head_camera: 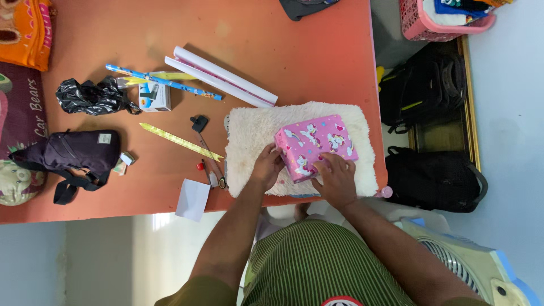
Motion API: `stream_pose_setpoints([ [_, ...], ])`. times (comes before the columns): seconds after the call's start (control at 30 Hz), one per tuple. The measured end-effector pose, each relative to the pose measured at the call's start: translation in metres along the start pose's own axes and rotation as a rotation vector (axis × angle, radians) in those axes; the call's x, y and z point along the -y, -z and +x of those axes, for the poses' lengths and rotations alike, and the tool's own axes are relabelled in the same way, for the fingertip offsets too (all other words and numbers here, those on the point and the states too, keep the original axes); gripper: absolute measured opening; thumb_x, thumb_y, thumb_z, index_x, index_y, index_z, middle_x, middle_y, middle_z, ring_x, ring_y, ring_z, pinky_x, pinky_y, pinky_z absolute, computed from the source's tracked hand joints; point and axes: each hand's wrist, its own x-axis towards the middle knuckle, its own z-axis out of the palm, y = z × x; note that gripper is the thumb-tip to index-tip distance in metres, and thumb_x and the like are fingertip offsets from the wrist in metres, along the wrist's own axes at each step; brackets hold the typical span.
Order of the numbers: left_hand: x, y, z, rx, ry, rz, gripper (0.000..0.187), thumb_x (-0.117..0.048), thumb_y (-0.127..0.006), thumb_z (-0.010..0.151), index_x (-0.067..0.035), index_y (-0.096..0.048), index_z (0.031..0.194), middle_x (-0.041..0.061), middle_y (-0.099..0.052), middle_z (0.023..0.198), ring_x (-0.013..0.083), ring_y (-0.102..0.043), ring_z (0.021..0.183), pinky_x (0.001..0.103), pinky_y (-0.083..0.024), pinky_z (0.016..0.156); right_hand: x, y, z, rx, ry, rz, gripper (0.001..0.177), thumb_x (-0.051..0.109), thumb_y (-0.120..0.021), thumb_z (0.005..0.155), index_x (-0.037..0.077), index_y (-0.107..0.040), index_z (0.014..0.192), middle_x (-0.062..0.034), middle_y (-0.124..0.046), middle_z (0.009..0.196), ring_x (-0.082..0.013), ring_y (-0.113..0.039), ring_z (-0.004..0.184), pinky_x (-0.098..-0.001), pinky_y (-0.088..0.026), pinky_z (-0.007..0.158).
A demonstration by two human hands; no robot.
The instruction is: The person wraps a small rectangular box with pink unicorn-patterned wrapping paper. They cut the paper with scissors, apply glue to a white paper strip, and fold the paper around the box, smoothing the edges to complete the wrap.
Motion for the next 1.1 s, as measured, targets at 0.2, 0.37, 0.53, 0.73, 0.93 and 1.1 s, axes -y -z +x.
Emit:
stream_pose_setpoints([
  [0.2, -0.001, 0.023, 0.017, -0.092, 0.047, 0.196, 0.030, -0.011, -0.049, 0.104, -0.004, -0.059, 0.131, 0.008, -0.069, 0.111, 0.0188, -0.067, 0.097, 0.038, -0.056, 0.087, -0.001, 0.005, 0.015, 0.157, 0.069, -0.029, 0.070, 0.032, -0.085, 0.071, 0.018, -0.057, 0.133, -0.0132, -0.054, 0.136, -0.0317, -0.054, 0.121, -0.0518, -0.036, 0.092],
  [0.37, -0.013, 0.014, 0.017, -0.230, 0.012, 0.464, 0.033, -0.007, -0.053, 0.099, -0.002, -0.064, 0.130, 0.008, -0.073, 0.097, 0.0171, -0.070, 0.078, 0.034, -0.061, 0.070, -0.007, -0.001, 0.029, 0.258, 0.088, -0.075, 0.070, 0.034, -0.082, 0.075, 0.021, -0.057, 0.139, -0.0106, -0.053, 0.138, -0.0290, -0.055, 0.120, -0.0495, -0.038, 0.091],
  [0.53, -0.005, 0.015, 0.000, -0.449, -0.169, 0.783, 0.031, -0.003, -0.057, 0.095, 0.002, -0.067, 0.124, 0.015, -0.074, 0.086, 0.0195, -0.072, 0.072, 0.033, -0.059, 0.065, -0.005, -0.001, 0.035, 0.319, 0.100, -0.107, 0.071, 0.035, -0.083, 0.075, 0.019, -0.058, 0.140, -0.0108, -0.052, 0.138, -0.0282, -0.054, 0.121, -0.0491, -0.037, 0.091],
  [0.73, 0.020, 0.102, -0.029, -0.443, -0.463, 0.299, 0.017, -0.004, -0.059, 0.101, 0.010, -0.066, 0.106, 0.016, -0.068, 0.087, 0.0184, -0.070, 0.070, 0.030, -0.062, 0.066, 0.006, 0.010, 0.045, 0.399, 0.064, -0.086, 0.086, 0.055, -0.088, 0.060, 0.016, -0.061, 0.131, -0.0143, -0.050, 0.134, -0.0325, -0.049, 0.120, -0.0516, -0.034, 0.092],
  [0.93, 0.019, 0.226, -0.079, -0.706, -0.274, 0.489, 0.031, -0.019, -0.055, 0.101, 0.005, -0.069, 0.090, 0.019, -0.072, 0.078, 0.0232, -0.067, 0.066, 0.036, -0.053, 0.062, 0.038, 0.004, 0.049, 0.207, 0.155, -0.014, 0.073, 0.053, -0.083, 0.071, 0.016, -0.063, 0.131, -0.0093, -0.055, 0.132, -0.0294, -0.054, 0.118, -0.0488, -0.035, 0.097],
  [1.1, -0.006, 0.275, -0.058, -0.914, -0.051, 1.198, 0.034, -0.033, -0.065, 0.090, -0.005, -0.078, 0.103, 0.024, -0.074, 0.100, 0.0405, -0.069, 0.095, 0.047, -0.054, 0.084, 0.087, -0.023, 0.057, 0.087, 0.140, 0.048, 0.063, 0.047, -0.080, 0.078, 0.014, -0.063, 0.129, -0.0106, -0.056, 0.132, -0.0305, -0.054, 0.117, -0.0486, -0.036, 0.098],
])
